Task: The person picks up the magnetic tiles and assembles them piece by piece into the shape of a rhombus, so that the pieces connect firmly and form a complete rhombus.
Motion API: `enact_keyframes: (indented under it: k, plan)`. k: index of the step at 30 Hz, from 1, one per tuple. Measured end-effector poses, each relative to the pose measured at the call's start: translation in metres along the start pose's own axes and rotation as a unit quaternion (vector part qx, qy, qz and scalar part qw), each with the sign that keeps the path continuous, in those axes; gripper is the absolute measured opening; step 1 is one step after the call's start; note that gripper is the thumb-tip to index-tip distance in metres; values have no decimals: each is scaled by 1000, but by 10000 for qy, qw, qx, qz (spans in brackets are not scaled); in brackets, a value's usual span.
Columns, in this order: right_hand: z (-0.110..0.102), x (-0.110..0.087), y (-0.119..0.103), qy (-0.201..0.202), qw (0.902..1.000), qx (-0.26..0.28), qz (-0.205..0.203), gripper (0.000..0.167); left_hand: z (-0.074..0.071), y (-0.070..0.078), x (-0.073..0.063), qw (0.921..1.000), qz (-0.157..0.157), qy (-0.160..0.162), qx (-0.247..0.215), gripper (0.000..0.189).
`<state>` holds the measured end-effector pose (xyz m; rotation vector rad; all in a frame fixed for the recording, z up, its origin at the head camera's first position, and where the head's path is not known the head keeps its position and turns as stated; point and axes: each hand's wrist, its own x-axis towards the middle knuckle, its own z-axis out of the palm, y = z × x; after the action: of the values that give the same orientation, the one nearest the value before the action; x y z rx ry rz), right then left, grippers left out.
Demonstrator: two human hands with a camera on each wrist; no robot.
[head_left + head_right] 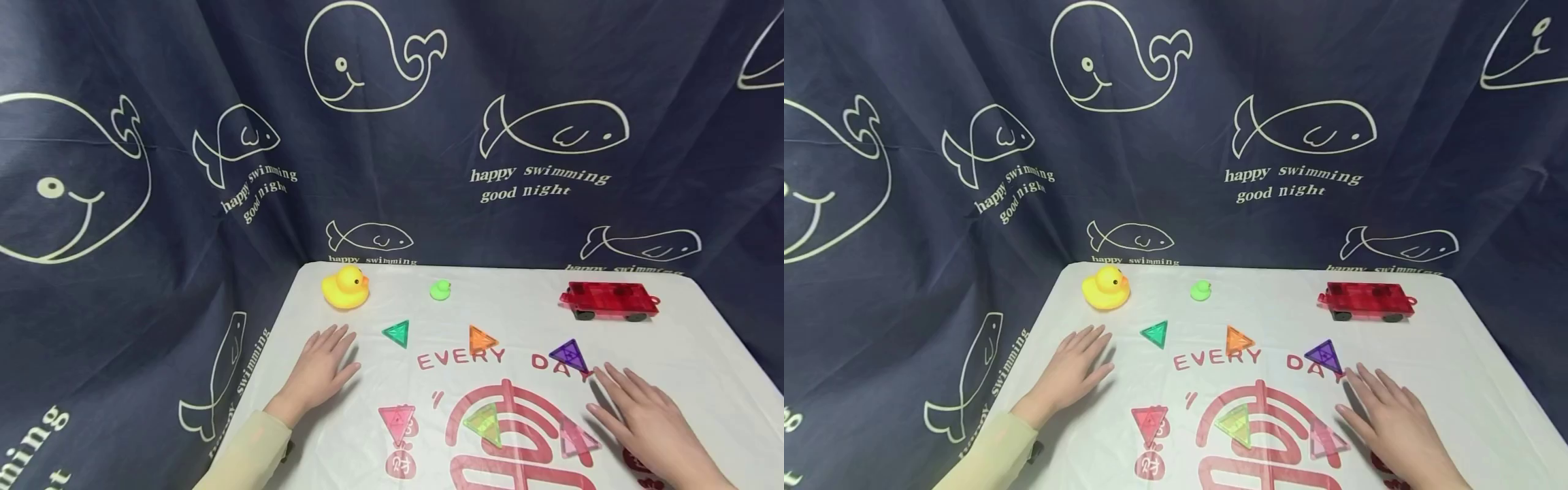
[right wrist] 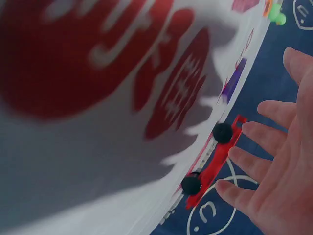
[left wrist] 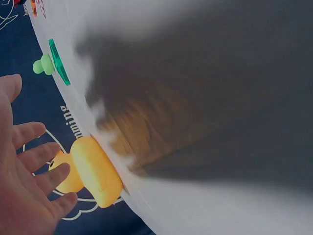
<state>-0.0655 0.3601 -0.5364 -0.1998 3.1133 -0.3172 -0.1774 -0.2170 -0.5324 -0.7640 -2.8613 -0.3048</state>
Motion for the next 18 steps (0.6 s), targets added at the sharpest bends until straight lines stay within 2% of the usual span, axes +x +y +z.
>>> enact_keyframes:
  k: [3,7,13,18]
  plan:
    - [-1,5,-14,93,9998,-29,-174,83,2,2,6,9997,153,139,-135,58]
    - [-1,15,-34,25,9993,-78,-359,84,7,7,15,9991,275,267,-169,52]
    - [6,28,-65,257,9955,40,-911,76,15,16,28,9993,319,169,-56,47]
    - [13,37,-94,428,9893,307,-1362,66,21,24,44,9995,316,15,-95,43]
